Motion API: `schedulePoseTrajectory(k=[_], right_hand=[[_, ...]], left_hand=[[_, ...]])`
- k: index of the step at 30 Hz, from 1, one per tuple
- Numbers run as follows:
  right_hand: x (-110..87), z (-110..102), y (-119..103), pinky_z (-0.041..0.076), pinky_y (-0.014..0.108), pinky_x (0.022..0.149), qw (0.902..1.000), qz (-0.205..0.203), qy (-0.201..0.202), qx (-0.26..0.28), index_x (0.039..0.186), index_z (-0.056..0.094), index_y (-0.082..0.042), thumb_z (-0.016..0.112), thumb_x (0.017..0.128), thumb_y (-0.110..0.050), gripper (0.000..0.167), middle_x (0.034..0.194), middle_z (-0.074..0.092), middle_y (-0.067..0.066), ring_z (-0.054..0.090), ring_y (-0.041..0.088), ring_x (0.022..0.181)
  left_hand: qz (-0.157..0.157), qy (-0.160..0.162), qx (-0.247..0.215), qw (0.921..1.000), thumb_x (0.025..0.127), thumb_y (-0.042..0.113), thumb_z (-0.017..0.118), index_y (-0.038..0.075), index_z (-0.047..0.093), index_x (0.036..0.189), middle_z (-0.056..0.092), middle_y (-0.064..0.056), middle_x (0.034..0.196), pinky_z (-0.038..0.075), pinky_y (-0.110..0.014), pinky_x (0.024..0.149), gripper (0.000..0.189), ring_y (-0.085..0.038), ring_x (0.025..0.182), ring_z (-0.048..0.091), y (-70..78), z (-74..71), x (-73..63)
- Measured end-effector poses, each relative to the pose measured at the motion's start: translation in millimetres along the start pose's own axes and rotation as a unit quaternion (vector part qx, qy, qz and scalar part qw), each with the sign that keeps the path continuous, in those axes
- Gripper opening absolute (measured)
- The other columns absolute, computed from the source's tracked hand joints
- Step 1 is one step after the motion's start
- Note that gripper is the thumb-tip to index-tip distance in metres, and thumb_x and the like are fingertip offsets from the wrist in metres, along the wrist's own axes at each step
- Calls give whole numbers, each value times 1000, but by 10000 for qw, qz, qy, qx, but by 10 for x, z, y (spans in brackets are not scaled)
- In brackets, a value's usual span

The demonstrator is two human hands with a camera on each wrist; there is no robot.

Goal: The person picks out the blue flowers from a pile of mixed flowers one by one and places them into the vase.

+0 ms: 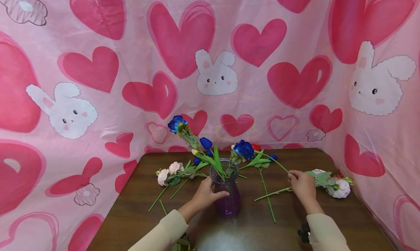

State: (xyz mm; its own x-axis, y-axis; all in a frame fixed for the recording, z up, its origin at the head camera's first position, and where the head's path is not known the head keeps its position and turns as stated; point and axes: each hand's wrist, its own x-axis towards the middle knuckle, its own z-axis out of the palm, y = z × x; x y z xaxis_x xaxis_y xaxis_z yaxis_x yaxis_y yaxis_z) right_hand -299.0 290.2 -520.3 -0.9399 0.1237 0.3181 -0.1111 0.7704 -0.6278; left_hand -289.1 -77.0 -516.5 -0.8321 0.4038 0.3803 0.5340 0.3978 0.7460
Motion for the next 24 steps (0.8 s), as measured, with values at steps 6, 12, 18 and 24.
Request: schedulePoseTrajectory(k=[6,12,18,24], right_hand=[[-117,-244,257,40,33,52,9984,373,312,-279,106,68,9,61,94,-10,23,79,71,14,61,23,65],[-217,-458,500,41,43,59,9944,723,631,-445,105,68,11,60,93,-9,24,79,70,20,63,44,77],[-308,-542,676,39,47,63,9905,1083,590,-604,107,66,11,56,95,-13,28,86,69,25,60,50,84],[-413,-510,784,38,48,62,9888,1055,722,-770,100,67,12,57,92,-10,26,90,66,32,58,54,84]], left_hand=[[-72,-9,38,10000,80,36,80,10,48,141,57,2,132,44,-37,100,74,-14,123,51,10,-7,-5],[-144,-45,14,9999,79,36,80,12,47,142,56,3,132,43,-36,101,74,-13,124,51,19,-23,1],[-115,-31,18,9999,80,35,80,10,47,141,56,2,132,43,-36,100,74,-14,123,51,14,-21,-2],[-59,3,18,10000,80,35,80,12,48,141,57,1,131,44,-37,100,72,-14,123,52,15,-8,-7]])
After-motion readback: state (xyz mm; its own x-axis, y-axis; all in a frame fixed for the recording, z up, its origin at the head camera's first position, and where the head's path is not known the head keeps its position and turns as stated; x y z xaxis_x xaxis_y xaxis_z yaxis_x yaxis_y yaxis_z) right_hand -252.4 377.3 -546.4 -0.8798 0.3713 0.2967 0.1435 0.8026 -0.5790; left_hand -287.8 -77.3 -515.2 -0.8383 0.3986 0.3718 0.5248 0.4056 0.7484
